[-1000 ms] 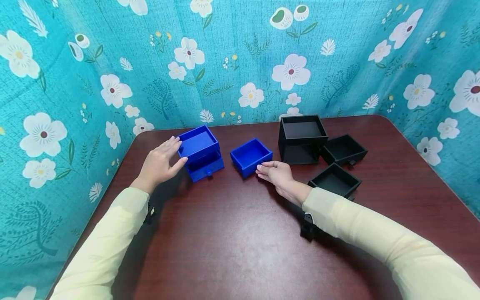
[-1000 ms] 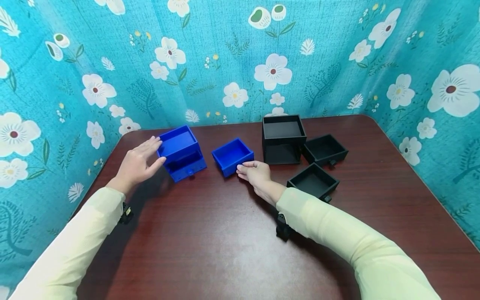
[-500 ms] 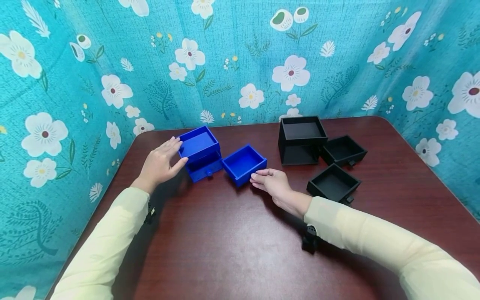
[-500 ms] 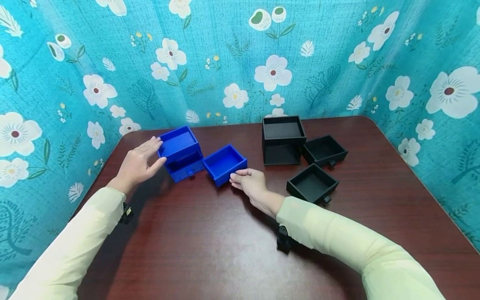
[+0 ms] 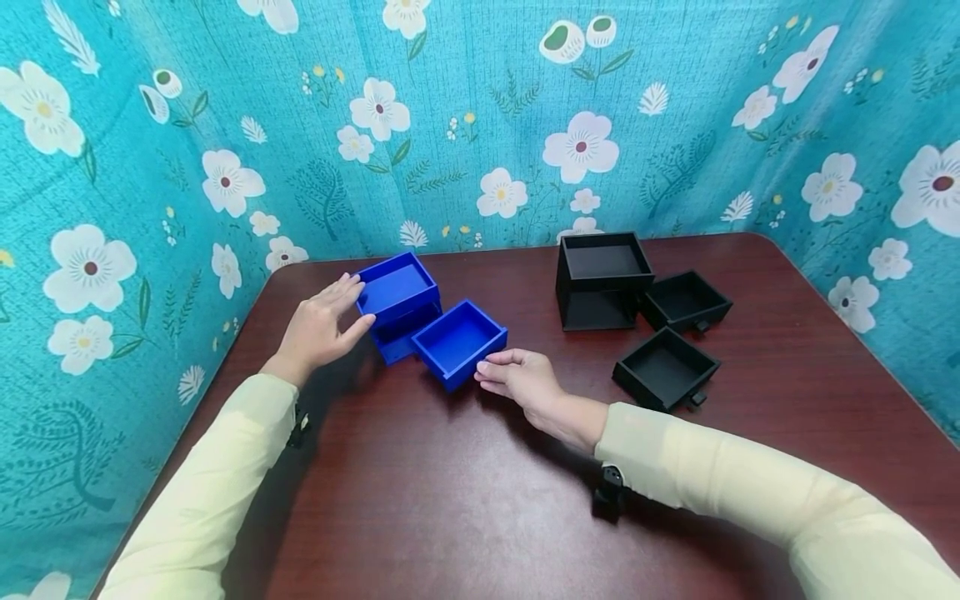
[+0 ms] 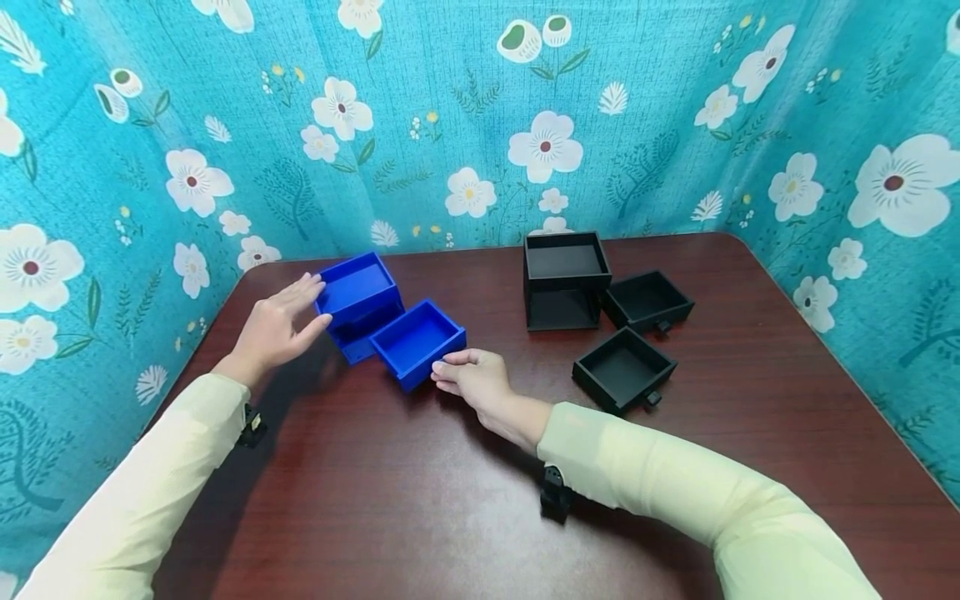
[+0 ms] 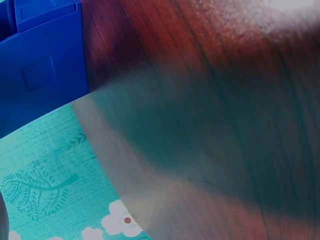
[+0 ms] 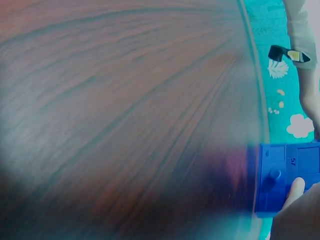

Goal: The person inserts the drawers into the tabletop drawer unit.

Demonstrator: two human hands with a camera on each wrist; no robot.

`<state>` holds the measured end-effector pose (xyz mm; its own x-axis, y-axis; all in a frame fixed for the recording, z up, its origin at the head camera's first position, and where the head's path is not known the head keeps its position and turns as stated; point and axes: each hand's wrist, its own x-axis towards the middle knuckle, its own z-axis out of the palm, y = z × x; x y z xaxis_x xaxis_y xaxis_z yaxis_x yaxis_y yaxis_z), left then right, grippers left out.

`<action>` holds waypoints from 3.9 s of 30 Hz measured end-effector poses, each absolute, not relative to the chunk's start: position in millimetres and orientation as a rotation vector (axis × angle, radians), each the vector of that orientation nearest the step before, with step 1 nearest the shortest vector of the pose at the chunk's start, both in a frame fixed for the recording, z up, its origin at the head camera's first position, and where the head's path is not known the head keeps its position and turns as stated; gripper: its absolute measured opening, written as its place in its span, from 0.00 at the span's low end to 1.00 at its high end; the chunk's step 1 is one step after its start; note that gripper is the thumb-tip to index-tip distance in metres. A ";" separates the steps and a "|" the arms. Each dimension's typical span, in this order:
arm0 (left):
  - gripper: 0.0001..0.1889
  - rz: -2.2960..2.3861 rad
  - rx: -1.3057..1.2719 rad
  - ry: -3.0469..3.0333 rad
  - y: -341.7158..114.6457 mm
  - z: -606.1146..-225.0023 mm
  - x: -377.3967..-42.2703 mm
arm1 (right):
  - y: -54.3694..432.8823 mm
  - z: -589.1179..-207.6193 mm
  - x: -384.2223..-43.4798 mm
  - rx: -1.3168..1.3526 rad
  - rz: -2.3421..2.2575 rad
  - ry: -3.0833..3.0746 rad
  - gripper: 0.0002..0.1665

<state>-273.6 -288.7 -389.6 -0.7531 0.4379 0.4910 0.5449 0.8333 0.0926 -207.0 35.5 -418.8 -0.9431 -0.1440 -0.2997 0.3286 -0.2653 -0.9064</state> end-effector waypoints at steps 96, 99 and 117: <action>0.30 -0.384 -0.744 -2.511 -290.4 -392.0 -277.0 | -56.9 -416.3 -217.5 0.235 -2.435 1.655 0.11; 0.30 -0.386 -0.740 -2.514 -290.6 -391.9 -276.5 | -57.8 -416.2 -220.3 0.236 -2.441 1.645 0.09; 0.30 -0.407 -0.741 -2.504 -290.1 -392.4 -274.8 | -71.1 -421.2 -238.6 0.228 -2.502 1.606 0.09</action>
<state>-274.8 -290.1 -392.4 -0.7308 0.4252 0.5340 0.5724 0.8080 0.1400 -238.6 -71.1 -421.2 -0.9756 -0.0518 -0.2132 0.2154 -0.4108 -0.8859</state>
